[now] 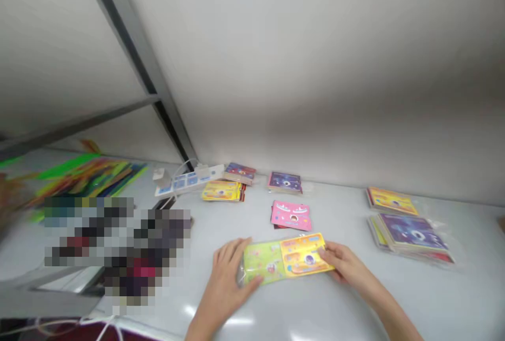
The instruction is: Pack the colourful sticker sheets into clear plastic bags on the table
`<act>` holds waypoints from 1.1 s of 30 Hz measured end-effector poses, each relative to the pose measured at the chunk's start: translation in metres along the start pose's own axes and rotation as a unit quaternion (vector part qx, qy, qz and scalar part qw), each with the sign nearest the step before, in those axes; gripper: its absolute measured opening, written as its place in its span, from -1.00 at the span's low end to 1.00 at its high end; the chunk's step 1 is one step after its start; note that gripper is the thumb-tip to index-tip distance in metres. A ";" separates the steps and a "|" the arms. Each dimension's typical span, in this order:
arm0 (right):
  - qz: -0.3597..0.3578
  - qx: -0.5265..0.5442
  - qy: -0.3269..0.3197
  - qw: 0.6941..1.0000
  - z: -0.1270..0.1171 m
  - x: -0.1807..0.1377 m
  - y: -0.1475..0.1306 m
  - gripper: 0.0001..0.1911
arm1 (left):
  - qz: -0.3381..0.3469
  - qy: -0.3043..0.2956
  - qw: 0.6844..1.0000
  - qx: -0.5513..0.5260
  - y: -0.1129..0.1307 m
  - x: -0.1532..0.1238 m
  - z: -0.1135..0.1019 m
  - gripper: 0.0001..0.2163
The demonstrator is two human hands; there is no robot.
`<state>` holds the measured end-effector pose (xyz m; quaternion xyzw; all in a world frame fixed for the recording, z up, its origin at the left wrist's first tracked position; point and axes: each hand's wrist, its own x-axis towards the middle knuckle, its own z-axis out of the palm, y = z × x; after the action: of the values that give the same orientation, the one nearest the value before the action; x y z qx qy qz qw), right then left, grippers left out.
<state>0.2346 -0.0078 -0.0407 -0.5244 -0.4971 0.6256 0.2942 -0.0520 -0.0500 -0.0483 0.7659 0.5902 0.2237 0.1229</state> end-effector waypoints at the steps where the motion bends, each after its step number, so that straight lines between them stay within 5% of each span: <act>1: 0.001 -0.007 0.011 1.000 -0.004 0.000 0.000 -0.52 | 0.000 -0.003 1.000 -0.001 0.000 0.000 0.000 -0.45; 7: 0.012 -0.027 0.050 0.998 -0.015 -0.003 -0.004 -0.49 | 0.003 0.000 1.000 0.006 -0.004 -0.001 0.001 -0.44; 12: -0.002 -0.001 -0.048 0.999 0.019 0.001 0.001 -0.51 | 0.014 -0.001 1.000 0.001 -0.004 0.000 0.001 -0.42; 16: -0.031 0.041 -0.001 0.999 0.043 0.009 0.004 -0.41 | 0.009 -0.003 1.000 0.004 -0.003 0.000 0.001 -0.40; 18: -0.061 0.016 0.020 0.998 0.047 0.008 -0.002 -0.44 | 0.008 -0.001 1.000 0.008 -0.003 0.000 0.001 -0.39; 24: -0.134 -0.131 -0.054 0.981 0.050 0.004 -0.014 -0.54 | 0.032 -0.009 0.999 0.014 -0.008 0.002 0.004 -0.35; 28: -0.101 -0.155 0.077 0.980 0.039 0.021 -0.002 -0.55 | 0.022 -0.011 1.000 0.011 -0.010 0.001 0.005 -0.38; 33: -0.082 -0.222 0.256 0.937 0.009 0.047 0.001 -0.58 | 0.018 -0.005 1.000 0.009 -0.009 0.002 0.006 -0.41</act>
<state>0.2129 0.0310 -0.0591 -0.6763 -0.5722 0.3177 0.3380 -0.0568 -0.0454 -0.0574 0.7787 0.5776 0.2164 0.1147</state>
